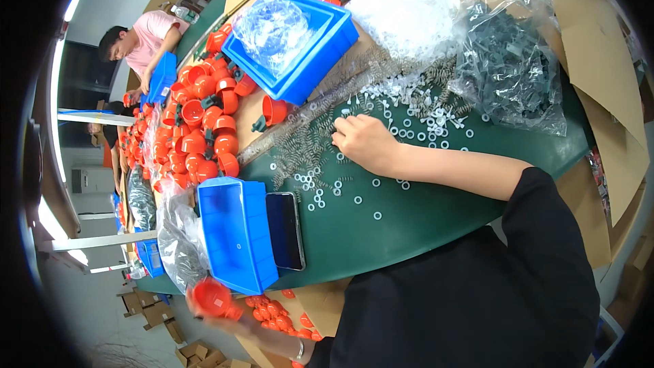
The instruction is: The person assembles poultry waterer cups by picking up red cups from a box, inserting small washers and plastic fittings into them by hand, and placing the assembled cups onto the table.
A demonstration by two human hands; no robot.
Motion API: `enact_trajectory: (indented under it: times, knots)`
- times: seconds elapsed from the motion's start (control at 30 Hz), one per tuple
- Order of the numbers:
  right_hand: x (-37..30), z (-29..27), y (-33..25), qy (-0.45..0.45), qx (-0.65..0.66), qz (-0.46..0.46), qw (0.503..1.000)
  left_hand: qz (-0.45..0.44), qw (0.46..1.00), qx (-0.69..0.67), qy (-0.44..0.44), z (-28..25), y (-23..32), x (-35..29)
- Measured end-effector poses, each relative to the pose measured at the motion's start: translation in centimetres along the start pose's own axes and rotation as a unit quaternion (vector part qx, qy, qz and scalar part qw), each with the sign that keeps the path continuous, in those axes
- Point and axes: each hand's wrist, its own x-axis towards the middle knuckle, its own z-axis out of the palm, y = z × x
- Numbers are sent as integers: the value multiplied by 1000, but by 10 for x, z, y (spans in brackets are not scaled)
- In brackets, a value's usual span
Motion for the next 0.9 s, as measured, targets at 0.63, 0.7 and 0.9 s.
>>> enact_trajectory:
  times: [0.63, 0.7, 0.9]
  knots:
    - [-33, -89, 19, -109, 534, 268, 794, 220, 894, -130, -367, 208, 26, -86]
    - [-33, -90, 20, -123, 565, 293, 762, 218, 897, -129, -363, 208, 25, -86]
    - [-38, -84, 25, -170, 622, 318, 695, 225, 893, -138, -366, 207, 24, -87]
